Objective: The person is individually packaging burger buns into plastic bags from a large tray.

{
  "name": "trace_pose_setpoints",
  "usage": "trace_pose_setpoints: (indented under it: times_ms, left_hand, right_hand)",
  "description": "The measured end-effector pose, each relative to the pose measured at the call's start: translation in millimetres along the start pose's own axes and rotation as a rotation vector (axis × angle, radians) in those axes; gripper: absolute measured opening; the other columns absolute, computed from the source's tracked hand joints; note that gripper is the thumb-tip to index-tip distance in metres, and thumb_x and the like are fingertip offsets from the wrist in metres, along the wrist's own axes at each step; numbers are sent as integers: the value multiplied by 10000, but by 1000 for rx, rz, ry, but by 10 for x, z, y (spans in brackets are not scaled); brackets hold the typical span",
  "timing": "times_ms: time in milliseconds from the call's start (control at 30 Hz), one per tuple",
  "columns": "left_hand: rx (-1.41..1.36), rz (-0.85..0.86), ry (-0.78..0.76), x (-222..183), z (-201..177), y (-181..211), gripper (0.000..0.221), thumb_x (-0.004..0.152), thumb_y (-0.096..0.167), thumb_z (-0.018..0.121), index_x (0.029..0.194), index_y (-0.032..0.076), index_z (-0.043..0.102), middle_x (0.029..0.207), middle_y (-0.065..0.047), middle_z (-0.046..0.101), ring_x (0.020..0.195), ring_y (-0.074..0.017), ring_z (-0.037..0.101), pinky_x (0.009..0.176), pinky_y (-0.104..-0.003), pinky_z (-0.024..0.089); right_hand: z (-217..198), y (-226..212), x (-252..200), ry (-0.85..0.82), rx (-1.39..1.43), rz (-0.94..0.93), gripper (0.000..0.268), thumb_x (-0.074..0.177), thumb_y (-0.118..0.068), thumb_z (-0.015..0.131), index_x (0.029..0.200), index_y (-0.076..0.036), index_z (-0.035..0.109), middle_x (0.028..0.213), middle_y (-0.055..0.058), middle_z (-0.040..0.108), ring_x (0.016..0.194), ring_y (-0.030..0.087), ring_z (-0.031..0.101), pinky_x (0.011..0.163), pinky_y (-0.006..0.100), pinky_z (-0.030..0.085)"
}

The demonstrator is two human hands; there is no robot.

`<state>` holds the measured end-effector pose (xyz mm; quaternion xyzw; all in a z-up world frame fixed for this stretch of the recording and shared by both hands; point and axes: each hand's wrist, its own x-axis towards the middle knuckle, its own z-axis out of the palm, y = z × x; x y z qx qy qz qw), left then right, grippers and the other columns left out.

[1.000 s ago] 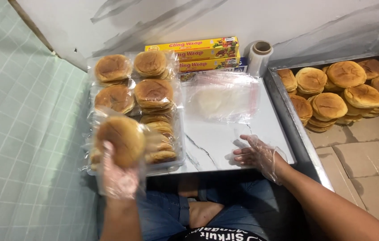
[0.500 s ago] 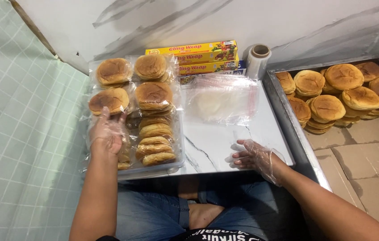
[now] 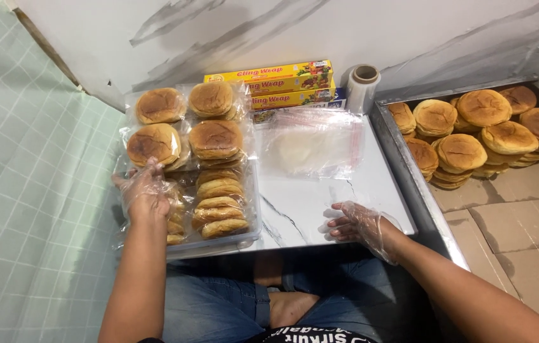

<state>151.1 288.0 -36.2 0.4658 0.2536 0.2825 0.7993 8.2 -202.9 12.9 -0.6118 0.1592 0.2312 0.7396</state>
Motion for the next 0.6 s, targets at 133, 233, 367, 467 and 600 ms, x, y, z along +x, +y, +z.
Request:
trace_pose_setpoints:
  times_ms: [133, 233, 367, 467, 600]
  left_hand:
    - [161, -30, 62, -108, -199, 14, 961, 841, 127, 891, 1454, 245, 160, 1151, -59, 677, 922, -203, 747, 846, -526, 589]
    - [-97, 240, 125, -951, 108, 239, 896, 906, 56, 857, 1527, 225, 233, 1184, -33, 558, 953, -168, 700, 822, -388, 550]
    - [-469, 532, -280, -1656, -159, 127, 763, 968, -6, 694, 1628, 144, 341, 1384, -14, 555, 1116, -78, 573, 951, -198, 605]
    - [-48, 934, -513, -2562, 347, 145, 564, 915, -72, 647, 1422, 121, 491, 1289, -23, 601, 1188, -151, 597, 1035, -275, 594]
    - [643, 1348, -785, -2931, 1022, -68, 319, 889, 105, 754, 1162, 81, 591, 1153, -67, 651, 1110, -247, 652, 1044, -412, 551]
  right_hand:
    - [-74, 71, 73, -24, 2, -9, 632, 930, -426, 583, 1440, -56, 536, 1116, 293, 716, 940, 346, 727, 842, 427, 594]
    - [-116, 149, 146, -33, -8, -44, 617, 913, -389, 618, 1420, -43, 557, 1066, 292, 731, 878, 335, 740, 785, 406, 608]
    - [72, -100, -122, -15, -209, 42, 469, 982, -206, 519, 1397, 4, 576, 1091, 236, 694, 960, 283, 651, 922, 374, 552]
    - [-25, 14, -21, -87, -267, -10, 459, 949, -216, 553, 1342, 15, 607, 1069, 232, 696, 979, 305, 692, 893, 365, 549]
    - [-200, 256, 244, -102, -352, -42, 404, 954, -176, 556, 1309, -9, 656, 1012, 184, 716, 918, 239, 704, 806, 308, 554]
